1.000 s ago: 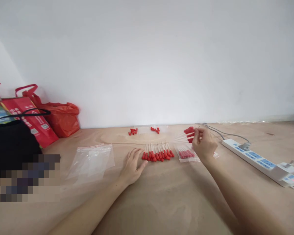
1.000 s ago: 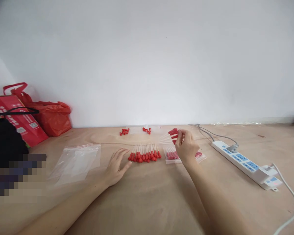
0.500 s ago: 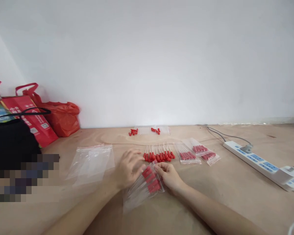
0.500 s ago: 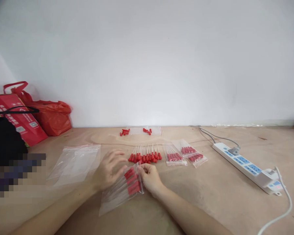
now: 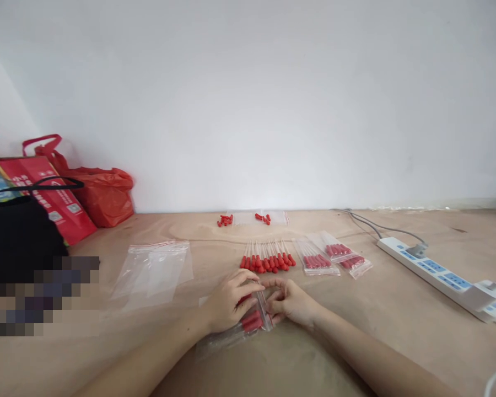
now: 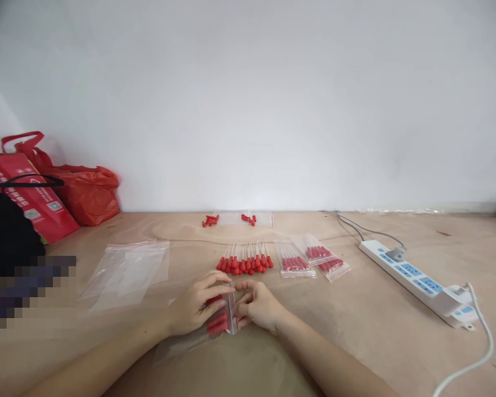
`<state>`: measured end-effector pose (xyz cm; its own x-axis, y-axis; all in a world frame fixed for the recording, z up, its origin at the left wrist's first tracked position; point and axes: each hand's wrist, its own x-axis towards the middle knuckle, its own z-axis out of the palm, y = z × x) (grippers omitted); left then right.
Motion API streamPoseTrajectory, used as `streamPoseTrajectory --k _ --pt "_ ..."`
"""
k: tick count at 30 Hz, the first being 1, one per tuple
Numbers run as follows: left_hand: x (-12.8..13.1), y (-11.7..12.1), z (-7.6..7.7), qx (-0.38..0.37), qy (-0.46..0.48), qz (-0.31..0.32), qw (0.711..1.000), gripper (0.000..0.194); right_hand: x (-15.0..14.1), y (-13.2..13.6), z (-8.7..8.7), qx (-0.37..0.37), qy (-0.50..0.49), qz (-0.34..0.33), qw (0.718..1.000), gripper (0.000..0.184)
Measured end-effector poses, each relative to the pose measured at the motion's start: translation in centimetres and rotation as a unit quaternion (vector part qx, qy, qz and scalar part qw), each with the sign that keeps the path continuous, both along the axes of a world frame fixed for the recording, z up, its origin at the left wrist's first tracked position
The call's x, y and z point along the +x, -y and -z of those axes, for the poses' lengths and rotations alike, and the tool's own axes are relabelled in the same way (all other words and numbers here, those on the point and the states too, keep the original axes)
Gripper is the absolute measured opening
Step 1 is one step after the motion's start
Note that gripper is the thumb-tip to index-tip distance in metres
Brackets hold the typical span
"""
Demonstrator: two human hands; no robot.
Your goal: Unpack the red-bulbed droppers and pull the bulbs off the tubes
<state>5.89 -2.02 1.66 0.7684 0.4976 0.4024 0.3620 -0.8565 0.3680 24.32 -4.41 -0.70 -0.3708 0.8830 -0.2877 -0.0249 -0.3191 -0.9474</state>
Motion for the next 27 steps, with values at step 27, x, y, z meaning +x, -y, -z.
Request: streamPoseTrajectory --k 27 --pt "1.0 -0.9 0.3 0.154 -0.047 0.083 0.983 0.017 0.2 0.1 -0.1 0.009 0.007 0.003 1.000 0.054"
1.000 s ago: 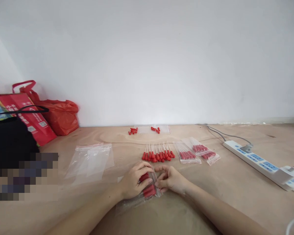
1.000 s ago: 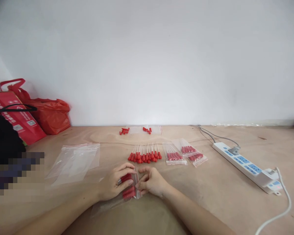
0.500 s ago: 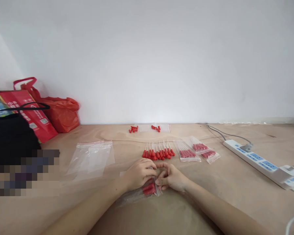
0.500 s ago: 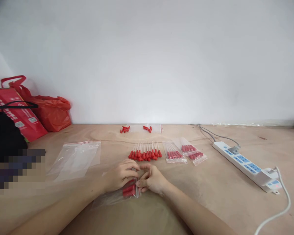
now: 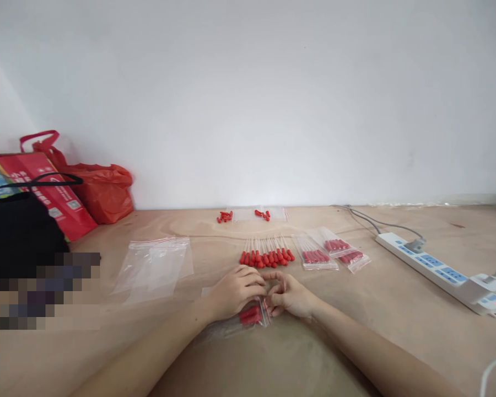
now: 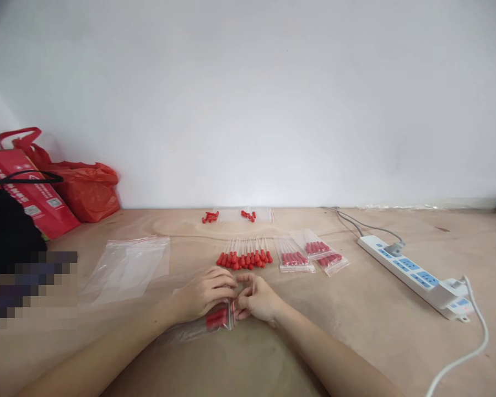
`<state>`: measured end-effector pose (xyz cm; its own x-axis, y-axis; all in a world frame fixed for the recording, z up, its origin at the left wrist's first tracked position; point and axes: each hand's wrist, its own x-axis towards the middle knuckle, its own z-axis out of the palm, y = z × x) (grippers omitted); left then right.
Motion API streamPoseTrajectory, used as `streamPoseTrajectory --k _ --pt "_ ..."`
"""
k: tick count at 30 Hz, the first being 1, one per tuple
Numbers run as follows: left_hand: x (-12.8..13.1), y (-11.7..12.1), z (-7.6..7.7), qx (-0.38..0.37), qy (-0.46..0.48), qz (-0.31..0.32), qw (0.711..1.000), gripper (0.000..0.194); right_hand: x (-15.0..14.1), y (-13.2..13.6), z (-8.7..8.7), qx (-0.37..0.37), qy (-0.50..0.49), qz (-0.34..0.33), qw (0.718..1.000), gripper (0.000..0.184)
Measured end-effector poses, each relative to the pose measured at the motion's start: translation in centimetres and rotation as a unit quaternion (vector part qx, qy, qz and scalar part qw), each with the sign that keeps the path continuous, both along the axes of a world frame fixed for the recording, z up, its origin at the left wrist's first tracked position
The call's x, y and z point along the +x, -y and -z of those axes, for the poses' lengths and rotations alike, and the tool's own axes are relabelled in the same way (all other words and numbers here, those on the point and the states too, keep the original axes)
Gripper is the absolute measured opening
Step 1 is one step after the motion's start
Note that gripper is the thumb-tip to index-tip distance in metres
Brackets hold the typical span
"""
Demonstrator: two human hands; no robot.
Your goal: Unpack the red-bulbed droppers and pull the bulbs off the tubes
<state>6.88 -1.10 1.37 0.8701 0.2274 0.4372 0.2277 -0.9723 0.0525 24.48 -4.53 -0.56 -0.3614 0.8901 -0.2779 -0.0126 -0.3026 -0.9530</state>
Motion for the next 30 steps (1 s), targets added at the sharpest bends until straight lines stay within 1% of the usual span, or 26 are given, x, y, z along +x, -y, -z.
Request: streamPoseTrajectory --k 3,6,8,10,12,13,14,15,16,18,19,21,23,24,25,28,30 --pt "0.1 0.0 0.0 0.026 -0.008 0.002 1.000 0.015 -0.1 0.1 0.0 -0.003 -0.009 0.025 1.000 0.054" --pt "0.3 0.1 0.0 0.053 -0.008 0.006 0.999 0.018 -0.3 0.2 0.0 -0.002 -0.012 0.045 0.999 0.052" --pt "0.4 0.1 0.1 0.069 -0.005 0.007 0.998 0.021 -0.4 0.2 0.1 0.003 -0.010 0.053 0.999 0.047" --pt "0.3 0.1 0.3 0.078 0.002 0.009 0.997 0.022 -0.4 0.2 0.4 0.020 -0.008 0.052 0.998 0.036" --pt "0.1 0.1 0.4 0.075 0.014 0.003 0.997 0.022 -0.4 0.3 0.6 0.062 0.003 0.038 0.997 0.020" --pt "0.0 0.0 0.5 0.065 0.019 -0.005 0.998 0.022 -0.4 0.4 0.7 0.095 0.018 0.030 0.995 0.013" --pt "-0.2 0.0 0.5 0.050 0.022 -0.015 0.998 0.023 -0.4 0.5 0.7 0.135 0.040 0.022 0.990 0.009" --pt "-0.3 0.0 0.5 0.031 0.025 -0.026 0.999 0.024 -0.4 0.7 0.7 0.180 0.068 0.015 0.981 0.012" --pt "-0.4 0.0 0.4 0.011 0.029 -0.036 0.999 0.024 -0.4 0.9 0.6 0.229 0.100 0.008 0.968 0.017" --pt "-0.6 0.0 0.4 -0.021 0.043 -0.044 0.998 0.024 -0.5 1.3 0.4 0.335 0.164 0.003 0.928 0.024" --pt "-0.7 -0.1 0.4 -0.033 0.052 -0.044 0.997 0.023 -0.5 1.4 0.4 0.388 0.189 0.005 0.902 0.024" --pt "-0.7 -0.2 0.5 -0.048 0.067 -0.039 0.996 0.022 -0.6 1.5 0.5 0.490 0.228 0.030 0.841 0.023" --pt "-0.7 -0.2 0.5 -0.058 0.078 -0.037 0.995 0.022 -0.6 1.4 0.8 0.567 0.250 0.064 0.782 0.023" --pt "-0.7 -0.2 0.5 -0.061 0.082 -0.038 0.994 0.022 -0.6 1.3 1.0 0.593 0.257 0.078 0.759 0.023" --pt "-0.7 -0.1 0.5 -0.064 0.084 -0.040 0.994 0.022 -0.5 1.2 1.1 0.611 0.262 0.087 0.742 0.023" --pt "-0.8 -0.1 0.6 -0.072 0.082 -0.038 0.993 0.022 -0.3 1.0 1.3 0.649 0.262 0.091 0.708 0.021" --pt "-0.9 -0.1 0.6 -0.076 0.076 -0.031 0.994 0.022 -0.2 0.9 1.2 0.678 0.263 0.087 0.681 0.021"
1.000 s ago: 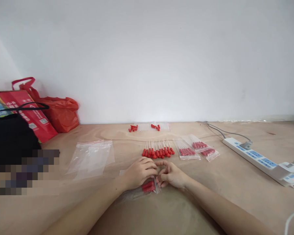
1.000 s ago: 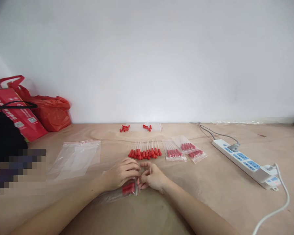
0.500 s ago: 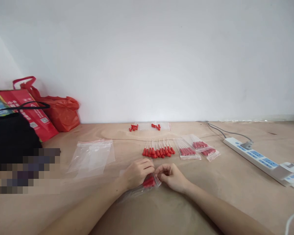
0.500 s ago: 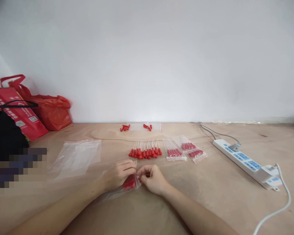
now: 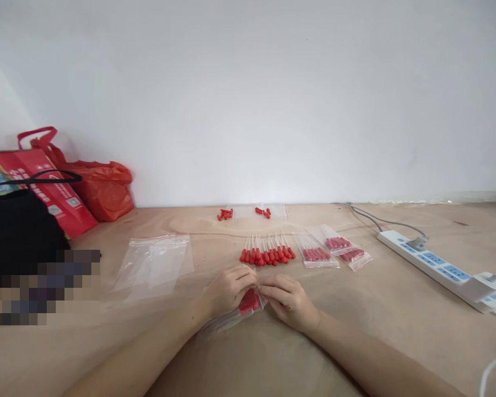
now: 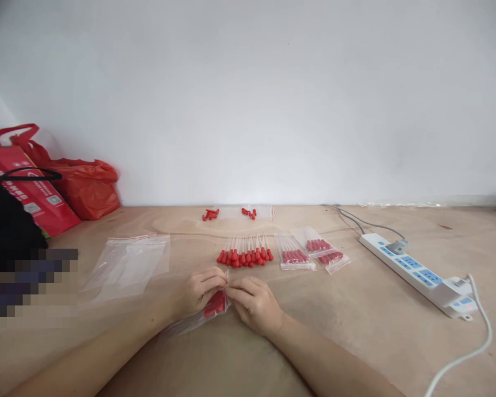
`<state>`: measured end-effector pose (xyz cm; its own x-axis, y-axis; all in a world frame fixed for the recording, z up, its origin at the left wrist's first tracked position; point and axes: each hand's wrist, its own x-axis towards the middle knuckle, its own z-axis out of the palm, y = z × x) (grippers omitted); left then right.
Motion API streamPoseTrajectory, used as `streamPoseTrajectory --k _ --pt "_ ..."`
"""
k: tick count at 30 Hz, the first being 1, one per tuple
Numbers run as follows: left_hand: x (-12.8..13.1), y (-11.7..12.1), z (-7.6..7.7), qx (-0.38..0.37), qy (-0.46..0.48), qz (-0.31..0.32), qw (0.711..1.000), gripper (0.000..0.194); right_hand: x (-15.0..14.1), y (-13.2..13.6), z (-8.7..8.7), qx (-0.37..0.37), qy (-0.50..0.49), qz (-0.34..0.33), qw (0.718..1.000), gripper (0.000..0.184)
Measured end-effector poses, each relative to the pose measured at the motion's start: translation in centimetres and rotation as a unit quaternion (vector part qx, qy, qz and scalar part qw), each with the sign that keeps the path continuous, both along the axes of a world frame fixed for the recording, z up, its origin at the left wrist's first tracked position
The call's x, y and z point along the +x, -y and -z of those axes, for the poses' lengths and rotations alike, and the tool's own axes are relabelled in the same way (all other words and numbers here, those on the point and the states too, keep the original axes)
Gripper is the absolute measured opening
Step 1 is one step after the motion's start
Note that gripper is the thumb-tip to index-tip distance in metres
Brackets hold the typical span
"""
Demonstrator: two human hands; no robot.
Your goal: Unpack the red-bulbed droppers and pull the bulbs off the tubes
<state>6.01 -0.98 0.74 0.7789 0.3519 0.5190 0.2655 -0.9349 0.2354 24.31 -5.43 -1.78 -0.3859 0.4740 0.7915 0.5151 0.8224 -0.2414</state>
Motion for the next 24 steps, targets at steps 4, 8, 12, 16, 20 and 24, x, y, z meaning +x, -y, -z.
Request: streamPoseTrajectory --k 4,8,12,16,20,24 --pt "-0.2 -0.4 0.1 0.012 -0.013 0.023 1.000 0.026 0.4 -0.2 -0.3 0.062 0.055 0.024 0.996 0.019" --pt "-0.2 -0.8 0.3 0.054 -0.036 0.054 0.996 0.026 0.6 -0.2 -0.5 0.110 0.112 0.054 0.986 0.018" --pt "0.0 -0.7 0.3 0.094 -0.020 0.068 0.993 0.020 0.5 -0.2 -0.5 0.128 0.136 0.049 0.981 0.020" --pt "0.0 -0.3 0.0 0.132 -0.015 0.053 0.990 0.022 0.6 -0.4 -0.5 0.120 0.158 0.027 0.980 0.022" --pt "-0.2 -0.2 -0.2 0.159 -0.015 0.053 0.986 0.024 0.7 -0.5 -0.8 0.130 0.163 0.001 0.978 0.023" --pt "-0.3 -0.1 -0.2 0.140 -0.011 0.039 0.989 0.023 0.5 -0.4 -1.2 0.154 0.131 -0.008 0.979 0.017"
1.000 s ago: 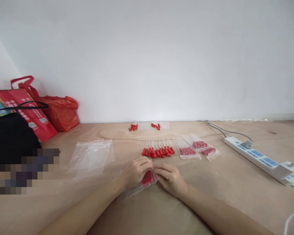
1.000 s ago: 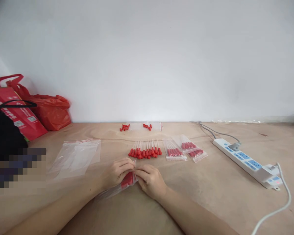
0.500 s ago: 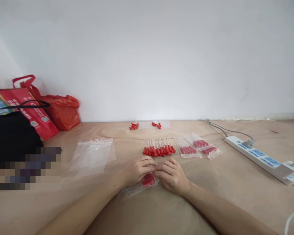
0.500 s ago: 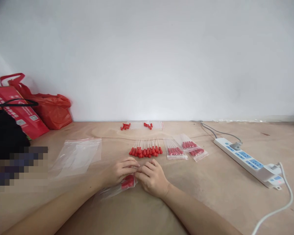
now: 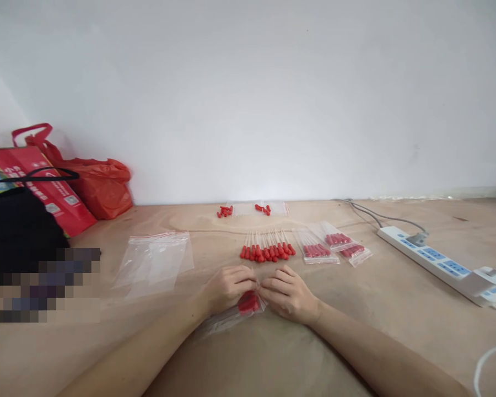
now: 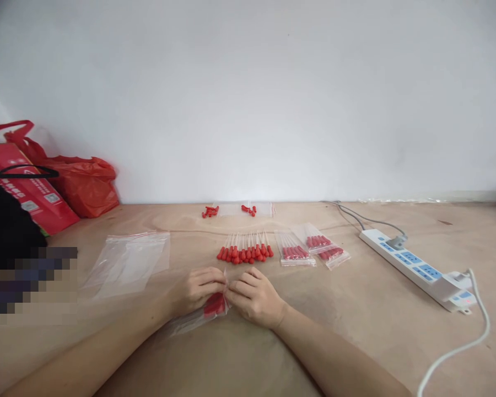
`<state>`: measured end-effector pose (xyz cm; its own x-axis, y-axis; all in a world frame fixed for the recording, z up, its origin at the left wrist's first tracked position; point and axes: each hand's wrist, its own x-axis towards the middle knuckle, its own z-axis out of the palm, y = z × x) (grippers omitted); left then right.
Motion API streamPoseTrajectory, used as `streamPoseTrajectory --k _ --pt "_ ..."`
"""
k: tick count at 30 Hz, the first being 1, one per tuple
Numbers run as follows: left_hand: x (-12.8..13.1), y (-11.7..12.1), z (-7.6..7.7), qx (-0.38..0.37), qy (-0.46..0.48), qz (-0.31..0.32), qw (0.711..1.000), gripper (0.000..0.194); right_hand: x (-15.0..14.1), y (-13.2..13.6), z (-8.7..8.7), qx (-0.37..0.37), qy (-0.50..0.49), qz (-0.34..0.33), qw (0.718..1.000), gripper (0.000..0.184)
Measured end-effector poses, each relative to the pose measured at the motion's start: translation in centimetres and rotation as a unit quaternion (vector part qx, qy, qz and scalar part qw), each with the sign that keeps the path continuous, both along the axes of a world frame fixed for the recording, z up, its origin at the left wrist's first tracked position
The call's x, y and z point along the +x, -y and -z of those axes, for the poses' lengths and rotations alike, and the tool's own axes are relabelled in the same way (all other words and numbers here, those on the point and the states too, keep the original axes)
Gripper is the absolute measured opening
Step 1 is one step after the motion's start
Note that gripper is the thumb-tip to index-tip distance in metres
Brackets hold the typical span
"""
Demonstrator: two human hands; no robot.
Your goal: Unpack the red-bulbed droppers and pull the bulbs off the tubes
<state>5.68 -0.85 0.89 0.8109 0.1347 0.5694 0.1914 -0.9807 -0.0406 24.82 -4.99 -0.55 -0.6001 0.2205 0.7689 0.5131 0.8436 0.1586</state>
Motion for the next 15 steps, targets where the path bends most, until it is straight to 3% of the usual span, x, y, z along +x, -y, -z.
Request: streamPoseTrajectory --k 5,12,15 --pt "-0.07 0.01 -0.06 0.003 -0.006 -0.007 1.000 0.024 -0.39 -0.06 -0.01 0.020 -0.008 0.015 1.000 0.017" --pt "0.19 -0.09 -0.43 0.055 -0.100 0.032 0.993 0.030 -0.32 -0.68 0.26 0.028 0.086 0.010 0.996 0.034" --pt "-0.55 -0.77 -0.28 0.026 -0.095 0.033 0.995 0.029 -0.07 -0.90 0.07 0.009 0.124 0.009 0.992 0.033"
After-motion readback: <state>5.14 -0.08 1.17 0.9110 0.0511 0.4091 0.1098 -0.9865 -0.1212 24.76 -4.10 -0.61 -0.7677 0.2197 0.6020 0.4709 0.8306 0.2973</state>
